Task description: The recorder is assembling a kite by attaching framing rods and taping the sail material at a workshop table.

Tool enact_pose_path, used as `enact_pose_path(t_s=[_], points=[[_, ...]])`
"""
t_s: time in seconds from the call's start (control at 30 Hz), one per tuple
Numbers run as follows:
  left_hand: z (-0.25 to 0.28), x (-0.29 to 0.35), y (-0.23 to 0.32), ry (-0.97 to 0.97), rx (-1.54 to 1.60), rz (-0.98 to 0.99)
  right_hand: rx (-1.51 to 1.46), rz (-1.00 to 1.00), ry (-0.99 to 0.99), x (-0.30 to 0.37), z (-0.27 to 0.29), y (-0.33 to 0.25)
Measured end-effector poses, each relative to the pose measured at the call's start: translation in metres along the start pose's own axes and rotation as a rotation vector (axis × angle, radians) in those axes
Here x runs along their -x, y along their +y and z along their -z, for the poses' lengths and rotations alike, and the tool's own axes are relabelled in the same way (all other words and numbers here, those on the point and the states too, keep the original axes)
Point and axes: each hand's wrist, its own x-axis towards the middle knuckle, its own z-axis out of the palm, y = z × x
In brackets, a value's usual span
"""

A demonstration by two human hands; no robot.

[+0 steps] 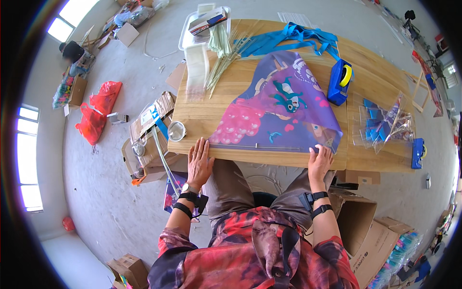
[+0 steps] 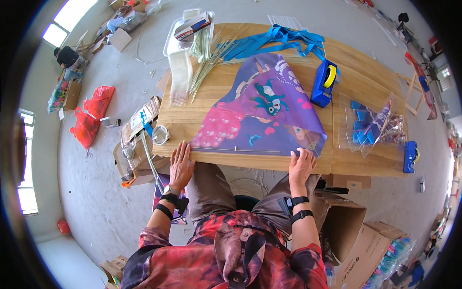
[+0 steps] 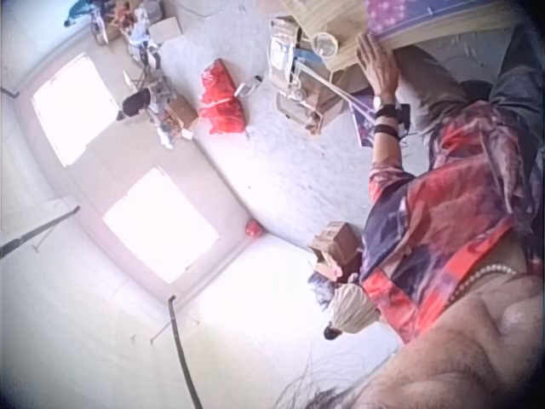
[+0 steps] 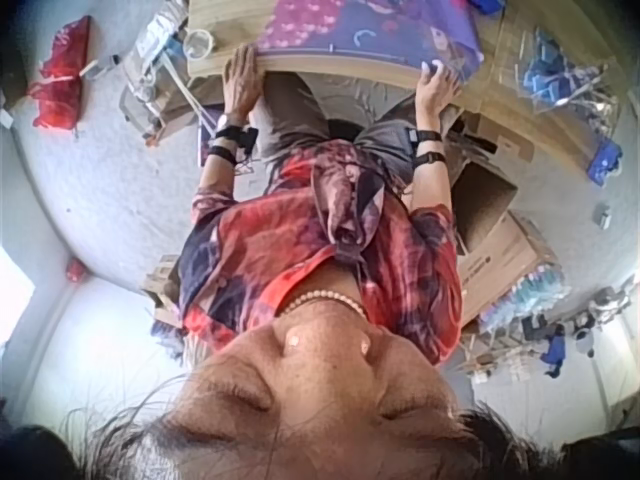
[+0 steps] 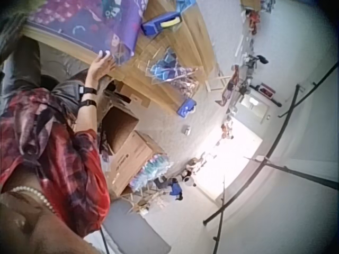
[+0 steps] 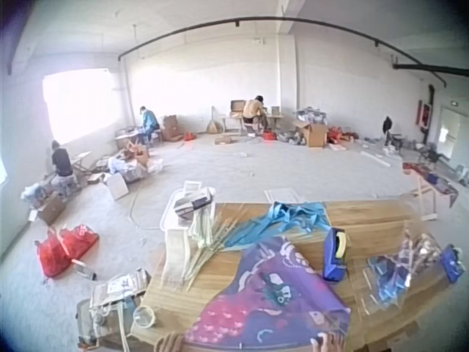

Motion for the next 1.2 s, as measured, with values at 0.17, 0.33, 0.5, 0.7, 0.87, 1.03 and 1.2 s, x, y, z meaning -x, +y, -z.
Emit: enact_pose_path(t_s=[0.17,0.33,0.5,0.7,0.87,1.03,1.2], points=[[0.011,-0.01,0.024,-0.056,0.057,-0.144,-0.248,0.428,-0.156,-0.013,0.014,-0.044],[-0.009,-0.036,0.061,-0.179,0.153,-0.434,-0.323,0.761,-0.374,-0.007,-0.006,-0.091],[-0.015,-0.045,0.069,-0.172,0.186,-0.503,-0.342,0.808,-0.43,-0.003,-0.018,-0.097],[-0.012,-0.046,0.067,-0.167,0.177,-0.508,-0.357,0.791,-0.448,-0.001,-0.02,-0.091],[-0.006,-0.031,0.031,-0.1,0.096,-0.42,-0.323,0.762,-0.455,-0.004,-0.012,-0.061],[0.018,-0.014,-0.023,-0.069,0.043,-0.316,-0.168,0.659,-0.412,-0.007,0.013,0.005],[0.028,0.0,-0.047,-0.043,0.042,-0.219,-0.148,0.559,-0.452,-0.01,0.036,0.046]])
